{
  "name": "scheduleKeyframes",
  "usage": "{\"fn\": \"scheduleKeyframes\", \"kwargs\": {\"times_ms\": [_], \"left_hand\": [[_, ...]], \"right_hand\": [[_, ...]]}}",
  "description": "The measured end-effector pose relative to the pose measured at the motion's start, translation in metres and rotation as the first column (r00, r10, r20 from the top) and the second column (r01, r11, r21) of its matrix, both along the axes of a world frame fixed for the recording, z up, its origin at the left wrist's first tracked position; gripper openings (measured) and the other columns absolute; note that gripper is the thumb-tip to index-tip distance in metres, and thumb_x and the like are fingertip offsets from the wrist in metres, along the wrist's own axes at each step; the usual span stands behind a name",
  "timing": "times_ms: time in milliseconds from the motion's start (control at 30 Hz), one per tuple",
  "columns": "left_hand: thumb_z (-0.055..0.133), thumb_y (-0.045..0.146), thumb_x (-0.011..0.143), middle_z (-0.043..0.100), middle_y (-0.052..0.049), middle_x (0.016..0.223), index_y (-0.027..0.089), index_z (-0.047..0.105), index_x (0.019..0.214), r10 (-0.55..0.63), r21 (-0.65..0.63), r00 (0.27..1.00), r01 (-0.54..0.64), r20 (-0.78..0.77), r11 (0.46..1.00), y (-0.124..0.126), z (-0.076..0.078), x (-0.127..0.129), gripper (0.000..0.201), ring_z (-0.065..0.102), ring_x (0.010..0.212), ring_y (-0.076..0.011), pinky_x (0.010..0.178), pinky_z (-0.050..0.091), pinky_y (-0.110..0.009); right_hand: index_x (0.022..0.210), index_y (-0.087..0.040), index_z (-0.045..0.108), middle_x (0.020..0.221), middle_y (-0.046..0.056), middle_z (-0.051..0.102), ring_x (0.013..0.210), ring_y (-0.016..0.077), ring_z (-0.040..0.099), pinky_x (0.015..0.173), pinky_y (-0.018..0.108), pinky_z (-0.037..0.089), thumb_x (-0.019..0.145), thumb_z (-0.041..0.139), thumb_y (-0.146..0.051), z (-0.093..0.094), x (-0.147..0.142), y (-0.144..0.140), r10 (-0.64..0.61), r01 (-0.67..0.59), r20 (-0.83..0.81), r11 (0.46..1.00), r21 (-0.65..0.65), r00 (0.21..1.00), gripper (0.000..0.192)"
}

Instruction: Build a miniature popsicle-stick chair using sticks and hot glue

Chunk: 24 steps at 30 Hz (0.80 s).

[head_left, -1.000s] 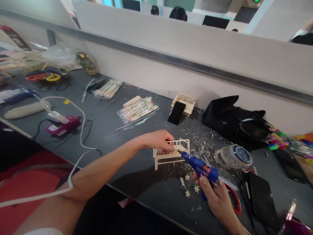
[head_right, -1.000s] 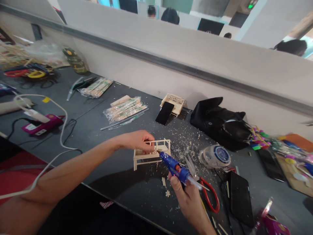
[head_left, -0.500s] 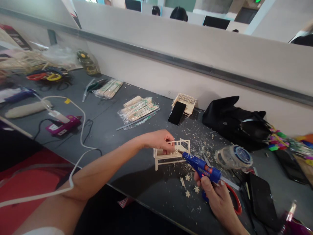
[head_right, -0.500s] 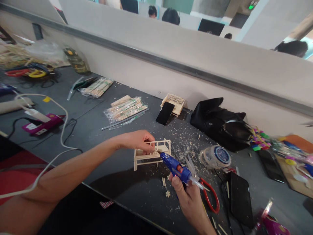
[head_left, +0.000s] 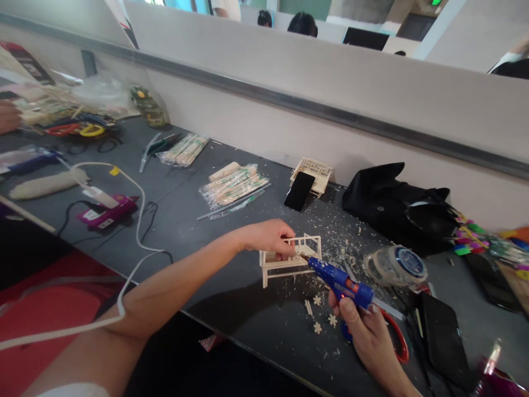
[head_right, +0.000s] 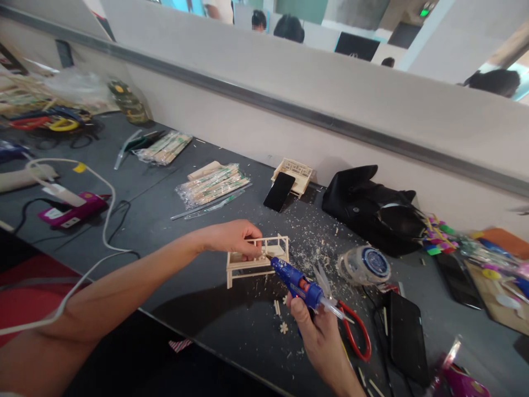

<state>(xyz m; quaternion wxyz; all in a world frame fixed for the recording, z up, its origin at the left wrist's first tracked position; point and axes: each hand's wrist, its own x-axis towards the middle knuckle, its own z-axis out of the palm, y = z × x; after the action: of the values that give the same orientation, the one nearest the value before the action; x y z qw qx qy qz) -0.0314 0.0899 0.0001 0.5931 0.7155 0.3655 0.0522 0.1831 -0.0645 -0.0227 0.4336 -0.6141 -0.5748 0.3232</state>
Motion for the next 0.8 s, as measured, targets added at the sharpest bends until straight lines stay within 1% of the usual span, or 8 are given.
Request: {"fn": "scheduleKeyframes", "kwargs": {"times_ms": [100,200,300,433,567,700,800], "left_hand": [[0.064,0.021,0.070,0.065,0.003,0.057,0.018,0.063,0.062,-0.006,0.013,1.000,0.006,0.007,1.000,0.0002,-0.0017,-0.0008,0.008,0.060,0.058,-0.0118,0.064,0.043,-0.023],[0.063,0.020,0.069,0.064,0.003,0.056,0.018,0.062,0.061,-0.009,0.035,1.000,0.009,0.017,0.999,0.0000,-0.0031,-0.0012,0.008,0.059,0.057,-0.0111,0.063,0.042,-0.022],[0.063,0.021,0.069,0.064,0.003,0.056,0.018,0.061,0.061,-0.001,0.024,1.000,0.001,0.009,1.000,-0.0003,-0.0031,-0.0012,0.009,0.059,0.057,-0.0115,0.062,0.042,-0.023],[0.064,0.022,0.069,0.064,0.004,0.056,0.018,0.061,0.060,-0.009,0.023,1.000,0.009,0.011,1.000,-0.0001,-0.0046,-0.0015,0.011,0.060,0.057,-0.0113,0.062,0.043,-0.023],[0.064,0.022,0.070,0.065,0.003,0.057,0.018,0.061,0.060,-0.004,0.037,1.000,0.003,0.027,0.999,0.0007,-0.0081,-0.0017,0.011,0.061,0.057,-0.0113,0.062,0.044,-0.023],[0.065,0.023,0.069,0.066,0.001,0.060,0.018,0.061,0.061,0.011,0.002,1.000,-0.011,0.025,1.000,0.0008,-0.0084,-0.0010,0.010,0.060,0.057,-0.0123,0.063,0.045,-0.025],[0.064,0.022,0.068,0.065,0.001,0.059,0.018,0.061,0.061,0.024,-0.020,1.000,-0.024,0.018,1.000,0.0003,-0.0068,-0.0003,0.010,0.059,0.057,-0.0125,0.063,0.045,-0.025]], "right_hand": [[0.076,-0.019,0.076,0.061,0.006,0.072,0.051,0.0178,0.065,0.054,0.025,0.058,0.082,0.057,-0.069,0.0002,0.0003,0.0001,-0.007,0.007,0.004,1.000,0.001,1.000,0.054],[0.076,-0.019,0.076,0.063,0.007,0.072,0.056,0.0201,0.068,0.056,0.027,0.059,0.081,0.056,-0.071,-0.0018,0.0017,-0.0005,-0.009,0.008,-0.023,0.999,-0.033,1.000,0.056],[0.077,-0.019,0.076,0.064,0.007,0.073,0.060,0.0215,0.070,0.057,0.027,0.059,0.080,0.058,-0.071,-0.0040,0.0033,-0.0015,-0.008,0.006,-0.035,0.998,-0.060,0.999,0.055],[0.076,-0.020,0.076,0.063,0.006,0.072,0.055,0.0194,0.066,0.057,0.027,0.059,0.079,0.059,-0.071,-0.0050,0.0036,-0.0026,-0.031,0.030,-0.029,0.998,-0.046,0.999,0.054],[0.075,-0.020,0.076,0.060,0.005,0.070,0.055,0.0189,0.065,0.056,0.027,0.058,0.079,0.059,-0.071,-0.0064,0.0026,-0.0034,-0.028,0.025,-0.051,0.998,-0.057,0.998,0.053],[0.077,-0.020,0.076,0.060,0.005,0.070,0.055,0.0190,0.065,0.057,0.027,0.059,0.080,0.058,-0.070,-0.0083,0.0021,-0.0044,-0.030,0.027,-0.040,0.998,-0.053,0.999,0.054],[0.074,-0.020,0.075,0.059,0.005,0.070,0.053,0.0187,0.065,0.057,0.027,0.059,0.080,0.059,-0.070,-0.0085,0.0022,-0.0048,-0.035,0.033,-0.029,0.998,-0.056,0.999,0.053]]}}
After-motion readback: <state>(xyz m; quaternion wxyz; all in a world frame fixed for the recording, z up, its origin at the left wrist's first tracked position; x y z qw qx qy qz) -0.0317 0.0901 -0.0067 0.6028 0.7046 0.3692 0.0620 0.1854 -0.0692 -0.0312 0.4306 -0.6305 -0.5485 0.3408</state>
